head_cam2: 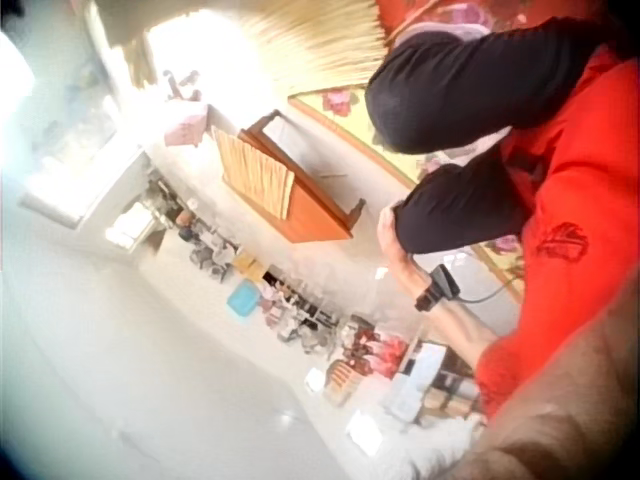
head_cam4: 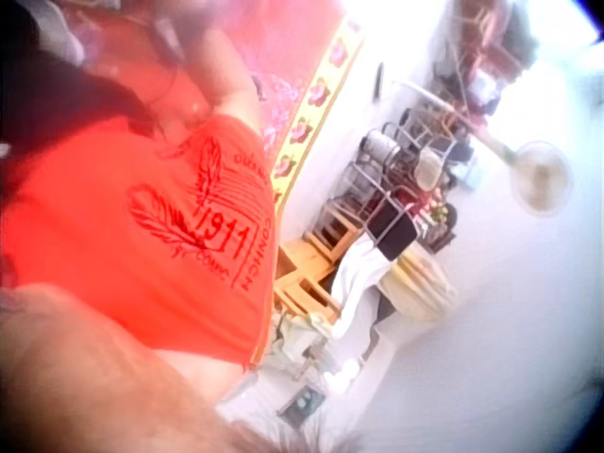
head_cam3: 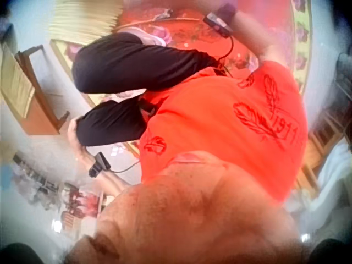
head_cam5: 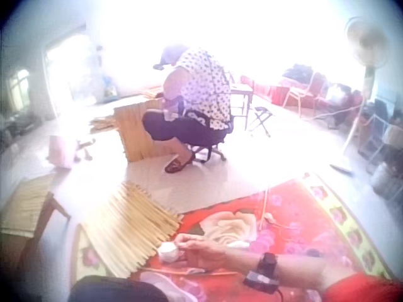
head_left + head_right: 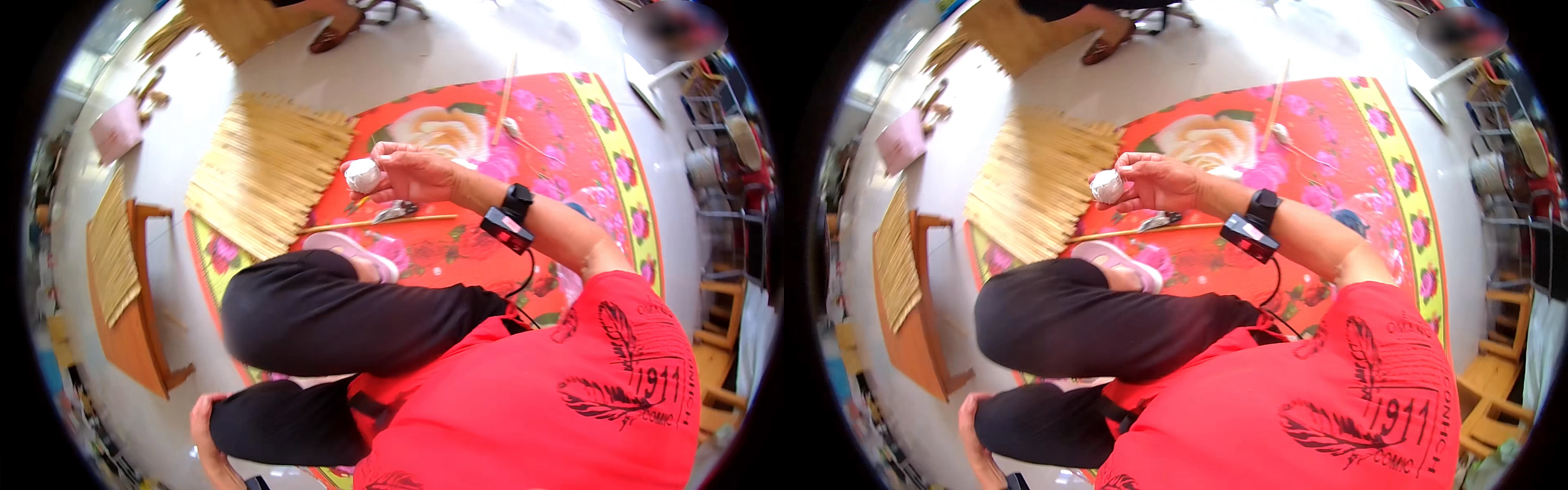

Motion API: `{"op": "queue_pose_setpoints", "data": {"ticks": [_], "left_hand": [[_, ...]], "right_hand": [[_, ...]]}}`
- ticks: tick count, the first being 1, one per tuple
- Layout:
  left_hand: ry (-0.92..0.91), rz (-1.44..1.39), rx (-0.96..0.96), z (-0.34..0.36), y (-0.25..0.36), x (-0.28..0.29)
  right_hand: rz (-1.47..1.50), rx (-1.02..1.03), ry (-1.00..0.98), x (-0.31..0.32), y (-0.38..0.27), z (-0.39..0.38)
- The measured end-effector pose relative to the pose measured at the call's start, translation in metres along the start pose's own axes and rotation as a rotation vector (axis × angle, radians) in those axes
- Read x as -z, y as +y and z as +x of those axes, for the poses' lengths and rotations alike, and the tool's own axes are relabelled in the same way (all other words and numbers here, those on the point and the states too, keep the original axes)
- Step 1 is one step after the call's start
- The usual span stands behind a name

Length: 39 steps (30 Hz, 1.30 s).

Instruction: The person weaves a wooden mat by hand using thread and a needle, inserting wooden rods and tying them together.

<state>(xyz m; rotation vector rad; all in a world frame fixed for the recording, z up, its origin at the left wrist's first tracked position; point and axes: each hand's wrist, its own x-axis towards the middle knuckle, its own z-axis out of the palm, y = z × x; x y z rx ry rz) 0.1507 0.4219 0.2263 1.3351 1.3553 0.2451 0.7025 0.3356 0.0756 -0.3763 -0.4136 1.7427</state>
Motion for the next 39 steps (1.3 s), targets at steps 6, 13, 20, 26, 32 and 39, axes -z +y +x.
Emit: {"op": "queue_pose_setpoints", "data": {"ticks": [6,13,20,26,32,39], "left_hand": [[-0.017,0.329,-0.152,-0.016,0.049,-0.010],[0.281,0.043,-0.798,-0.021,0.110,-0.043],[0.574,0.150,-1.131,0.013,0.071,-0.023],[0.519,0.052,-0.936,0.032,0.043,-0.007],[0.252,-0.737,-0.659,0.035,0.050,0.009],[0.138,-0.899,-0.678,0.046,0.046,0.026]], "right_hand": [[-0.212,-0.226,-0.376,-0.125,-0.010,0.091],[-0.496,-0.456,-0.581,-0.261,0.027,0.170],[-0.351,-0.705,-0.543,-0.281,0.105,0.212],[-0.259,-0.792,-0.435,-0.255,0.140,0.232],[-0.292,-0.822,-0.429,-0.245,0.157,0.248],[-0.287,-0.805,-0.293,-0.234,0.154,0.254]]}}
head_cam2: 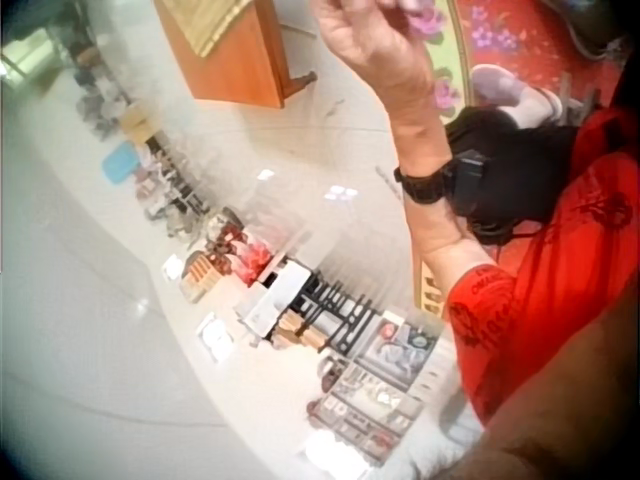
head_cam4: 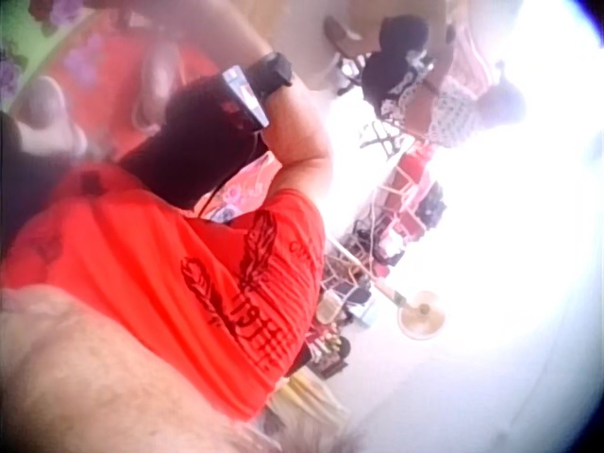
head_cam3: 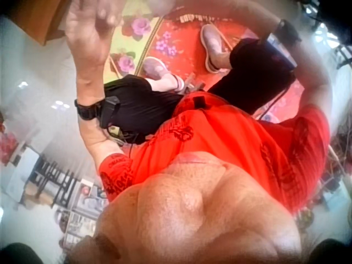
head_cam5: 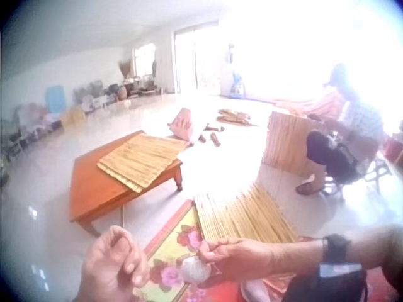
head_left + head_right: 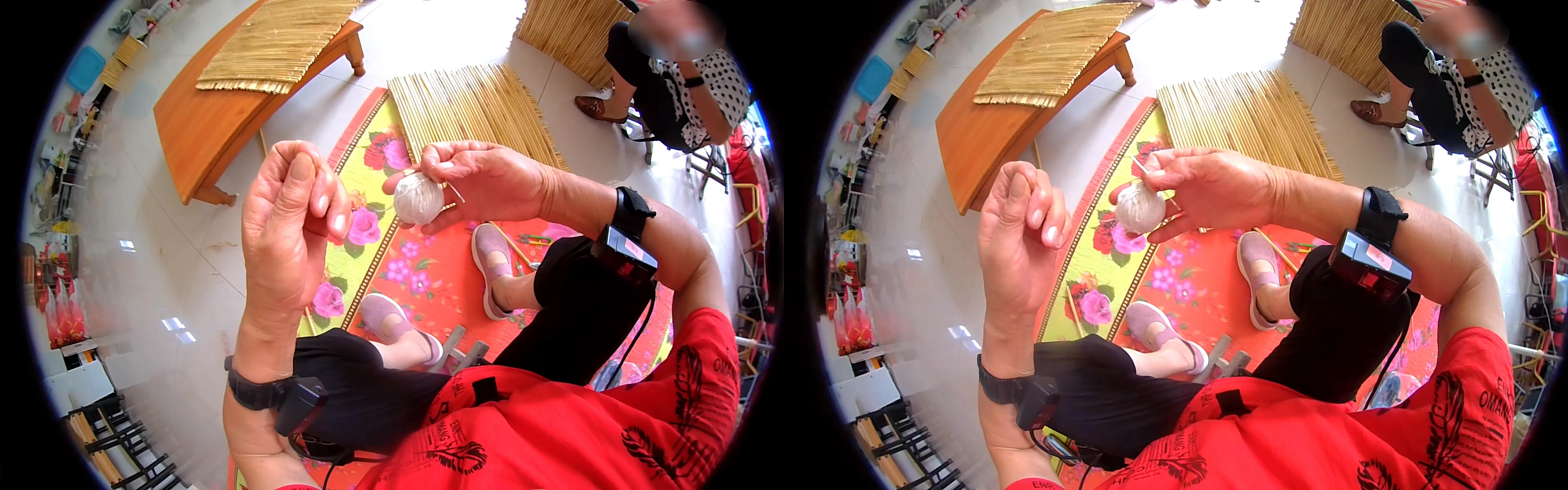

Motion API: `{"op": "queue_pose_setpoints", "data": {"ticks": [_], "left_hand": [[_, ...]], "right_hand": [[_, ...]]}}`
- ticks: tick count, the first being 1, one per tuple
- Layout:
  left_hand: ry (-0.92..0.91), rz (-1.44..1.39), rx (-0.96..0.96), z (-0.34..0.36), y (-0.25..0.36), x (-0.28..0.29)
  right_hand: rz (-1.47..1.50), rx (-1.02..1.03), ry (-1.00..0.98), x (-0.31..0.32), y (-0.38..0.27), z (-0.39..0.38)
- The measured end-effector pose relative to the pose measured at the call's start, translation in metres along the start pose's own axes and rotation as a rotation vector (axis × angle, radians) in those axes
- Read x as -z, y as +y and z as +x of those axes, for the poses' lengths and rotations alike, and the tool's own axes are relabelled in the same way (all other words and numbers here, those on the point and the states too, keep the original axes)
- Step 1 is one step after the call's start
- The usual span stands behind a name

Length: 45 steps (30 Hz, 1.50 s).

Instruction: The person weaves a wooden mat by hand using thread and a needle, inserting wooden rods and tying them together.

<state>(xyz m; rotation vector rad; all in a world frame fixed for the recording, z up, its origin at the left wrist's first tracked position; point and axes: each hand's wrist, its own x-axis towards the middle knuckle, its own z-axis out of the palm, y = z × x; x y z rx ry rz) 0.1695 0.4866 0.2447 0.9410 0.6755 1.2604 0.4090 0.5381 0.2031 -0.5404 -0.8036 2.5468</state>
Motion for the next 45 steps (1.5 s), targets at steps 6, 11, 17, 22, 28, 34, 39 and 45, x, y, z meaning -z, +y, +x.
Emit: {"op": "queue_pose_setpoints", "data": {"ticks": [6,11,17,22,28,34,39,45], "left_hand": [[0.048,0.277,0.025,0.002,-0.010,-0.004],[-0.052,0.681,-0.099,0.004,-0.035,-0.019],[0.004,0.885,-0.340,0.010,-0.037,-0.024],[0.018,0.617,-0.094,0.010,-0.032,-0.028],[-0.164,0.363,0.075,0.009,-0.028,-0.035],[-0.426,0.538,0.095,-0.001,-0.020,-0.056],[-0.454,0.396,0.136,-0.008,-0.016,-0.056],[-0.423,0.193,0.111,-0.004,-0.013,-0.050]], "right_hand": [[-0.062,0.079,-0.017,0.003,-0.011,-0.011],[-0.045,0.104,-0.043,-0.002,-0.011,-0.018],[-0.044,0.110,-0.022,-0.006,-0.012,-0.019],[-0.081,0.097,-0.026,0.003,-0.013,-0.018],[0.000,0.133,-0.037,0.010,-0.010,-0.015],[-0.030,0.182,-0.045,-0.001,-0.012,-0.011],[-0.062,0.370,0.213,0.015,-0.029,-0.023],[0.103,0.531,0.235,0.056,-0.060,-0.069]]}}
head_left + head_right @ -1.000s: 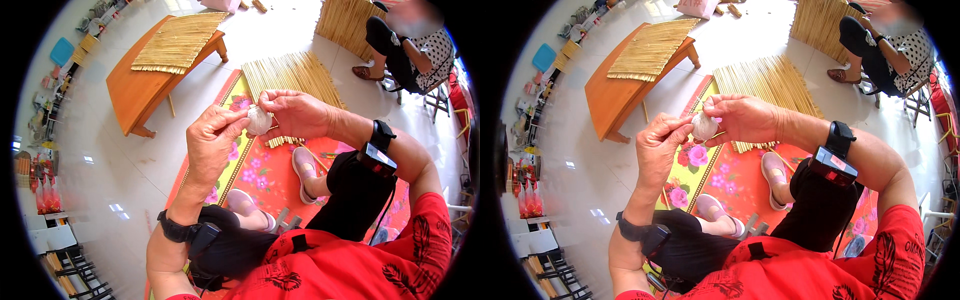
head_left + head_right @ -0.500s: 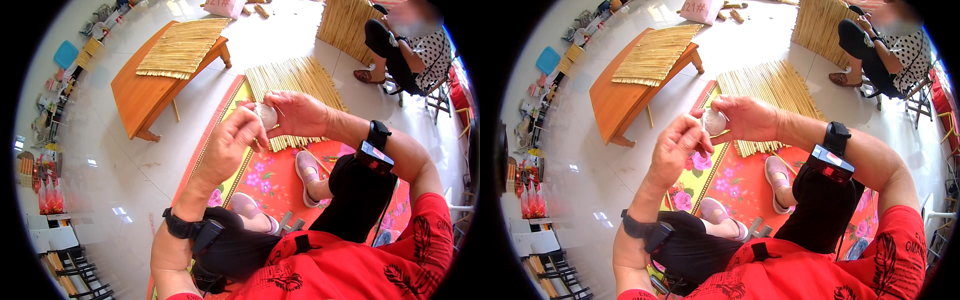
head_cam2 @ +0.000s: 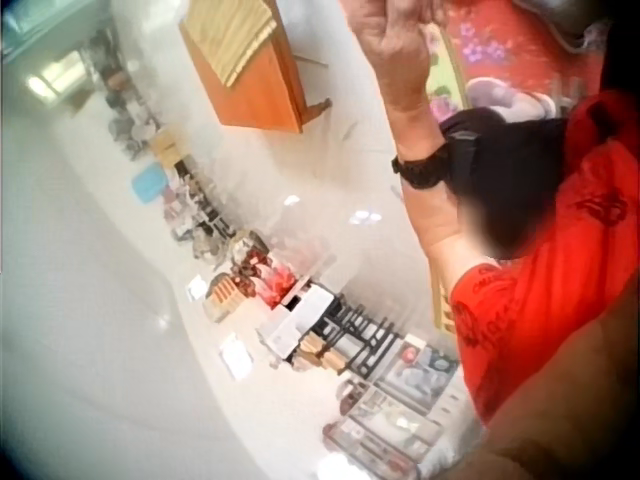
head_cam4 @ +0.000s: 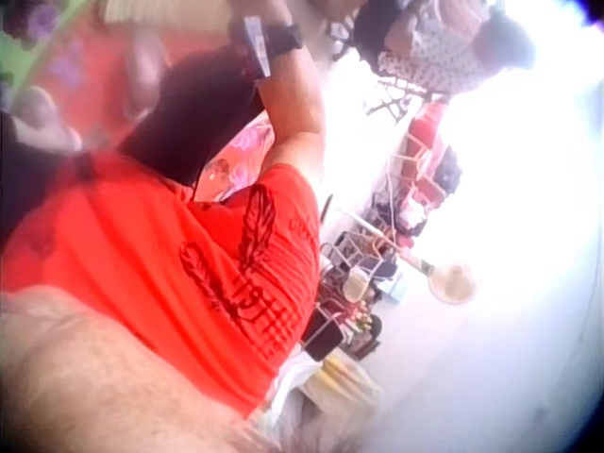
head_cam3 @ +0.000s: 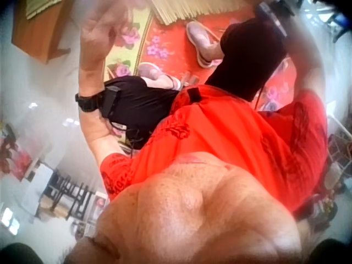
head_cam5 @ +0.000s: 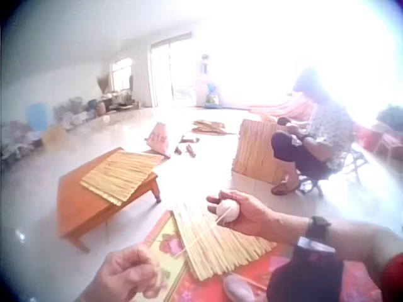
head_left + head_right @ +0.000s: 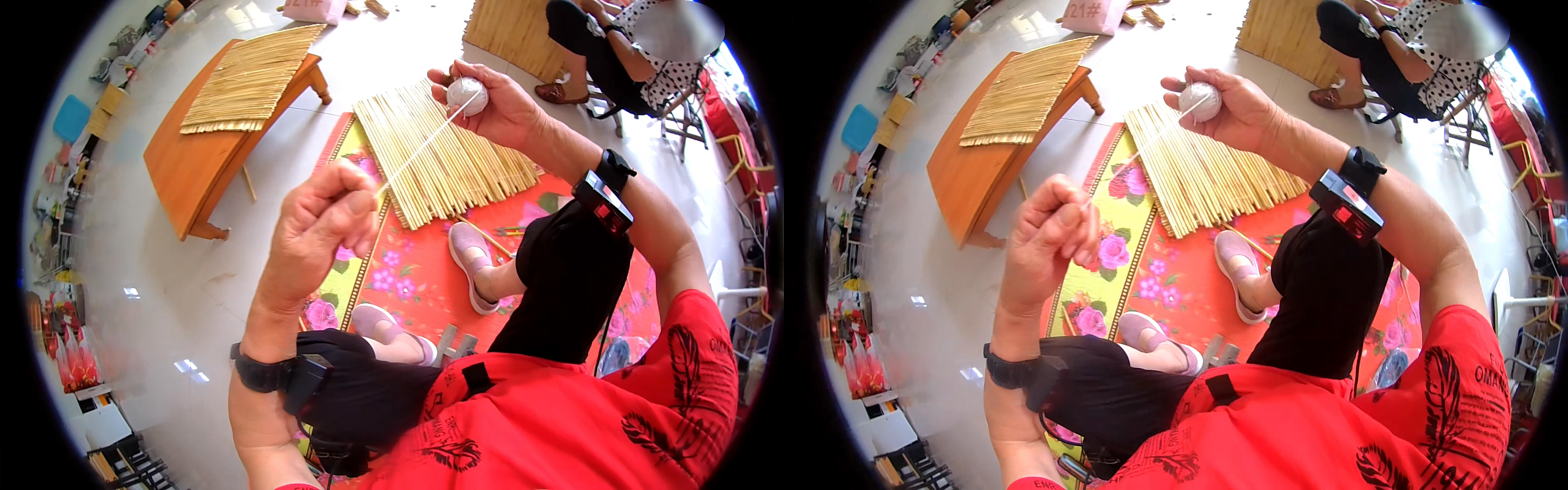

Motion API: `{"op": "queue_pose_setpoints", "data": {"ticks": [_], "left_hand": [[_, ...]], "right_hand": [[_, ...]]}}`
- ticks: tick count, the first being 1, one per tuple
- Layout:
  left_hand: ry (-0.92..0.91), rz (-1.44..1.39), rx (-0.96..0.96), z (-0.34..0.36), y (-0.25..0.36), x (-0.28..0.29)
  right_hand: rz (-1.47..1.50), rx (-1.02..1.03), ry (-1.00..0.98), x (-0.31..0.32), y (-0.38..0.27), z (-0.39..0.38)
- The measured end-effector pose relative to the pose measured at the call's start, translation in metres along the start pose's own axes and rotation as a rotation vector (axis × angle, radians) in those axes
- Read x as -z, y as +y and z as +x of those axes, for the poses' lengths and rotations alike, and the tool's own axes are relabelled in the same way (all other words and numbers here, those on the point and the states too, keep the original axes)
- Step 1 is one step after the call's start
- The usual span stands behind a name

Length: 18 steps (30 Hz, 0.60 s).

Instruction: The person weaves a wooden mat by hand using thread and a needle, inserting wooden rods and tying them together.

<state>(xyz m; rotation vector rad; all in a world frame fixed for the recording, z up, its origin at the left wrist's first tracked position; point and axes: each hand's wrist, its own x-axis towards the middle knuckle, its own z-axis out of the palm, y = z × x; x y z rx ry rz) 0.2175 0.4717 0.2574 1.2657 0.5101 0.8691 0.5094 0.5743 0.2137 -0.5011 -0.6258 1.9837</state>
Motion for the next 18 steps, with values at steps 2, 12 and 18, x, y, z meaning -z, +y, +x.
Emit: {"op": "queue_pose_setpoints", "data": {"ticks": [2,12,18], "left_hand": [[-0.025,-0.014,0.012,0.002,-0.001,0.000],[-0.138,0.411,0.384,0.040,-0.055,-0.035],[-0.326,0.614,0.461,0.059,-0.099,-0.046]], "right_hand": [[-0.026,0.029,0.097,0.008,-0.007,-0.012],[-0.413,-0.399,0.238,0.088,-0.008,-0.079],[-0.814,-0.452,0.278,0.195,0.054,-0.154]]}}
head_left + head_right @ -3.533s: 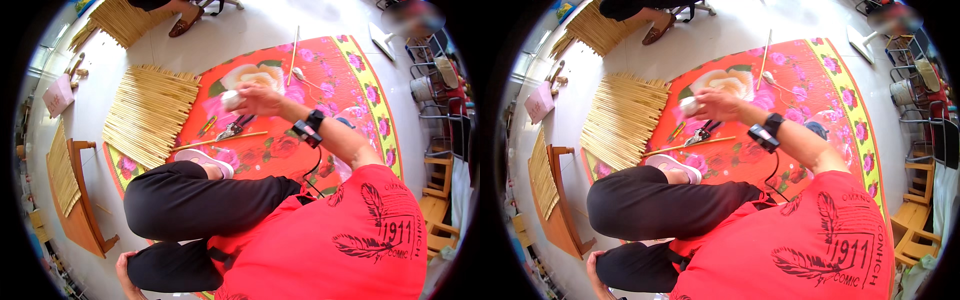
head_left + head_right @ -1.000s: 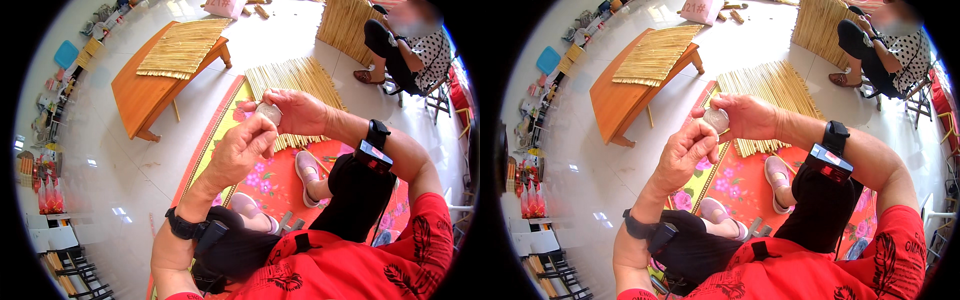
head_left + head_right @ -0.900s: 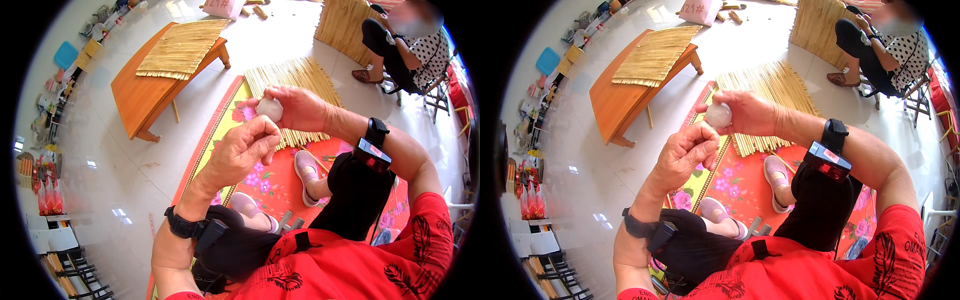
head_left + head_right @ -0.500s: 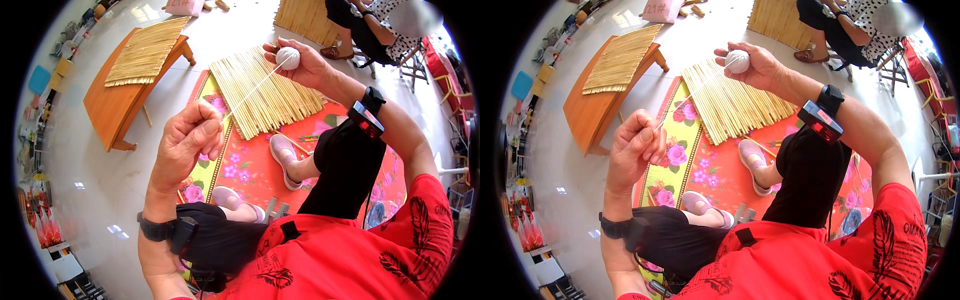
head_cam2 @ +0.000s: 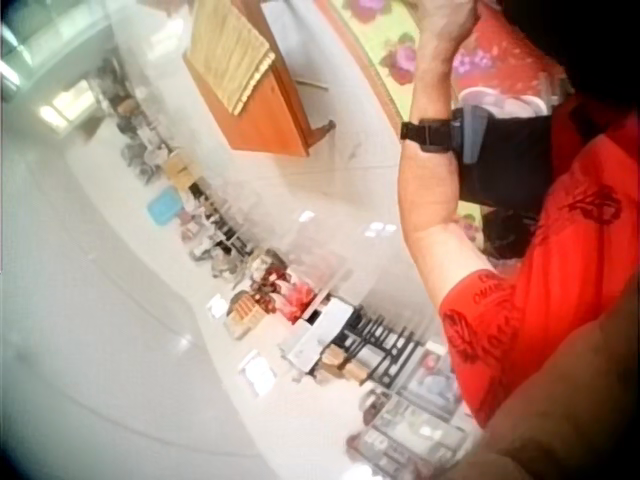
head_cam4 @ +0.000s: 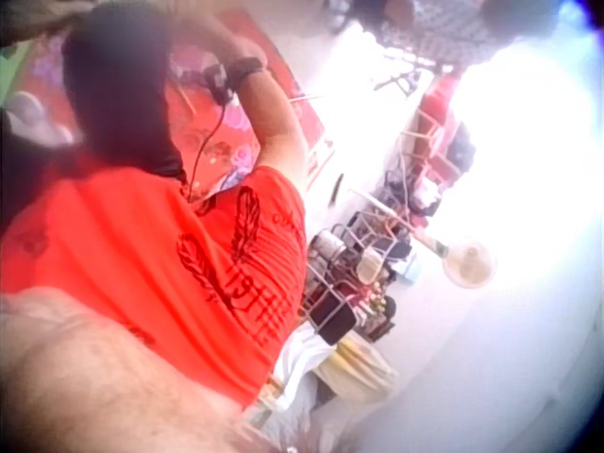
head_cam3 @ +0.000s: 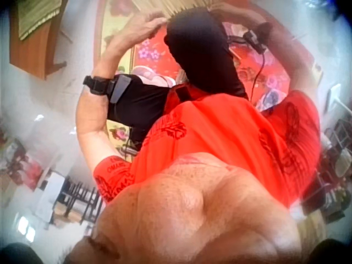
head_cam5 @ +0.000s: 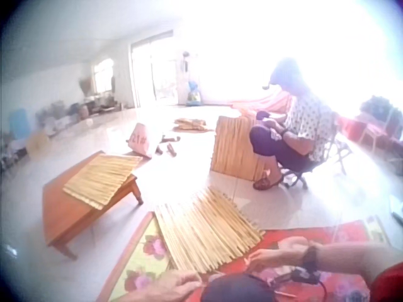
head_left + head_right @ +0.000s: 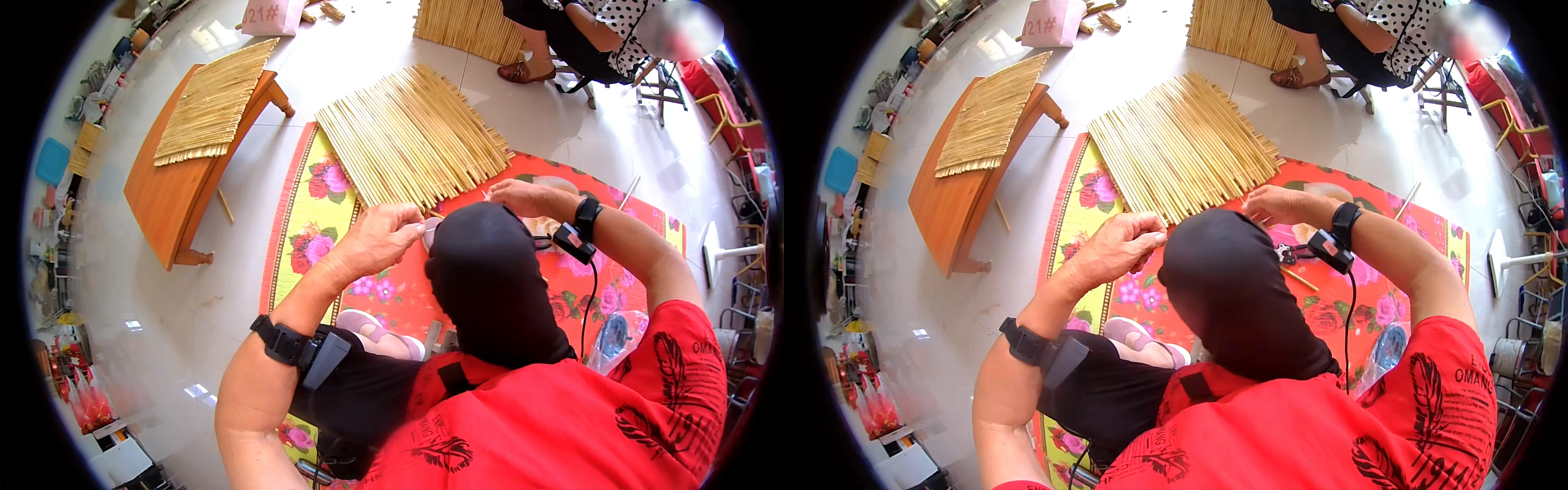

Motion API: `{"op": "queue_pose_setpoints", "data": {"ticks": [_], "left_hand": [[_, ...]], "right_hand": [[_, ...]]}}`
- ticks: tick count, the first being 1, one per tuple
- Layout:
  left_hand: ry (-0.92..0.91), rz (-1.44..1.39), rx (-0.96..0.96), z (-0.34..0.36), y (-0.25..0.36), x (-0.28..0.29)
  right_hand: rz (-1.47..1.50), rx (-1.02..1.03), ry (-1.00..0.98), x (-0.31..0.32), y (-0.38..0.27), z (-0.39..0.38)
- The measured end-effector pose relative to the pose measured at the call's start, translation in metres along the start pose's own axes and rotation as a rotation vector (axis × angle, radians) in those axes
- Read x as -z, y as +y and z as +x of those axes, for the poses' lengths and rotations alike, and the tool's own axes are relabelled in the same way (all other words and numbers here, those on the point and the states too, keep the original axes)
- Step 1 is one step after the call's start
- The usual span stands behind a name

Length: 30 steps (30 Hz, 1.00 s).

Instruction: The person weaves a wooden mat by hand using thread and a needle, inserting wooden rods and tying them together.

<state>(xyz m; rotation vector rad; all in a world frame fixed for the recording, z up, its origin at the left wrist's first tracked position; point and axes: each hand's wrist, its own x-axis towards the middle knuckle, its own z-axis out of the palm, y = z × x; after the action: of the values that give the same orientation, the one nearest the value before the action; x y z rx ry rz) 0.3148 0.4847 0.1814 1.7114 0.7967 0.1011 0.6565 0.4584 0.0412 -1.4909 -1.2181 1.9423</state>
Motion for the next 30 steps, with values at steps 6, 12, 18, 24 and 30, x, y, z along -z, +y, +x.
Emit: {"op": "queue_pose_setpoints", "data": {"ticks": [6,12,18,24,30], "left_hand": [[0.148,-0.282,-0.031,-0.026,0.011,0.027],[0.427,-0.334,-0.262,-0.056,0.030,0.051],[0.805,-0.005,-0.355,-0.091,0.016,0.056],[1.021,0.358,-0.387,-0.123,0.009,0.069],[1.017,0.483,-0.255,-0.132,-0.013,0.078]], "right_hand": [[-0.088,0.105,0.157,-0.026,-0.102,0.011],[-0.074,0.466,0.066,-0.130,-0.250,-0.003],[-0.064,0.502,0.010,-0.217,-0.258,0.010],[-0.700,0.775,0.069,-0.236,-0.236,0.046],[-0.751,0.858,-0.012,-0.267,-0.241,0.058]]}}
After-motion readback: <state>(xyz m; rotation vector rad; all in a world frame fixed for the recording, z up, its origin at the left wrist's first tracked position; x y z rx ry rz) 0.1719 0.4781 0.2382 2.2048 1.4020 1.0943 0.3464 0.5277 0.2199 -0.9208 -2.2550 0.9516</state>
